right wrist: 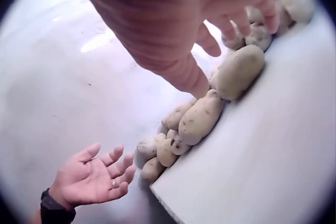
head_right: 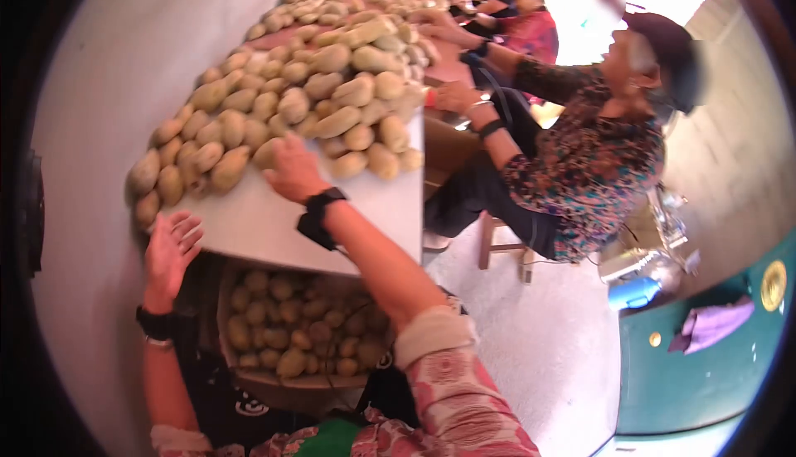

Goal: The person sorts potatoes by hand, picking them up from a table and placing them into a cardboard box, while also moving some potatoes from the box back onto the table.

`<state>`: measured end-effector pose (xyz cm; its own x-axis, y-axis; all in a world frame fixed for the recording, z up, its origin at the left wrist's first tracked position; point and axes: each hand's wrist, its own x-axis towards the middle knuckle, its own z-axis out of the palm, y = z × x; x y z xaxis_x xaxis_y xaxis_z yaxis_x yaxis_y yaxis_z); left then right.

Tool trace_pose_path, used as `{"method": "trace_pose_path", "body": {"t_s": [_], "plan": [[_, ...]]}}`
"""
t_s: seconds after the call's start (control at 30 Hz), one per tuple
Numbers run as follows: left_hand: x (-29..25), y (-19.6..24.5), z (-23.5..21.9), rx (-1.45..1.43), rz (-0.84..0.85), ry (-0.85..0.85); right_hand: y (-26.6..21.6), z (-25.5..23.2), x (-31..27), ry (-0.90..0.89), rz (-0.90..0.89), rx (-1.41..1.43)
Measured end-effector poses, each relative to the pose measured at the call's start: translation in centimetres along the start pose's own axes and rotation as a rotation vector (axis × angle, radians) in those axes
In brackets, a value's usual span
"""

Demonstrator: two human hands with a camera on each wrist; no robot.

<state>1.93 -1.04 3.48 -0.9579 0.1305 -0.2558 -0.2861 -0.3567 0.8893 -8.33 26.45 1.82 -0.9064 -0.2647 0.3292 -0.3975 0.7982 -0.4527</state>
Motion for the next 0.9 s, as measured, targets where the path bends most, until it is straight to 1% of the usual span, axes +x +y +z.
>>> {"method": "trace_pose_path", "body": {"t_s": [0.07,0.13,0.2,0.27,0.3,0.33,0.4,0.43,0.5,0.53,0.6,0.63,0.67,0.73,0.8,0.83,0.9], "plan": [[0.1,0.2,-0.3,-0.024,0.001,-0.026,-0.9,0.3,2.0,-0.122,0.113,-0.065],[0.0,0.3,-0.1,-0.032,-0.001,-0.037,-1.2,0.7,2.1,-0.081,0.119,-0.145],[0.0,0.5,0.1,-0.031,-0.001,0.008,-1.5,0.3,2.9,-0.043,0.108,-0.214],[0.1,0.2,0.2,-0.027,0.006,0.016,-2.3,-0.5,3.2,-0.102,0.155,-0.322],[0.0,0.2,0.1,-0.03,0.008,0.004,-2.2,-0.3,3.8,-0.1,0.207,-0.304],[-0.1,0.3,0.0,-0.032,0.013,-0.008,-2.0,-0.1,3.8,-0.098,0.205,-0.303],[-0.2,0.3,0.3,-0.035,0.014,-0.007,-1.6,-0.3,3.5,0.061,0.0,-0.455],[-0.4,0.3,0.3,-0.033,0.009,-0.002,-1.0,0.0,3.1,0.061,-0.001,-0.458],[-0.5,0.2,0.0,-0.041,0.012,-0.01,-0.5,1.0,2.1,-0.18,0.049,-0.079],[-0.5,0.2,0.0,-0.05,0.016,-0.024,-0.8,0.8,1.2,-0.179,0.046,-0.083],[-0.6,0.2,0.2,-0.035,0.023,-0.017,-1.2,-0.4,-1.3,-0.239,0.114,0.092],[-0.8,0.2,0.2,-0.01,0.023,-0.004,-1.1,-0.3,-2.0,-0.277,0.046,0.099],[-0.9,0.2,0.1,-0.004,0.022,-0.004,-1.2,0.0,-3.2,-0.274,0.048,0.104],[-1.1,0.2,0.0,-0.032,0.013,-0.023,-2.1,0.1,-5.6,-0.306,-0.039,0.009],[-1.4,0.3,0.2,-0.039,0.022,-0.028,-3.7,-1.5,-8.1,-0.407,0.016,0.028],[-1.6,0.3,0.2,-0.036,0.024,-0.045,-4.2,-1.9,-9.9,-0.408,0.016,0.039],[-1.9,0.3,0.1,-0.033,0.02,-0.034,-4.5,-3.2,-12.6,-0.377,-0.079,0.102]]}}
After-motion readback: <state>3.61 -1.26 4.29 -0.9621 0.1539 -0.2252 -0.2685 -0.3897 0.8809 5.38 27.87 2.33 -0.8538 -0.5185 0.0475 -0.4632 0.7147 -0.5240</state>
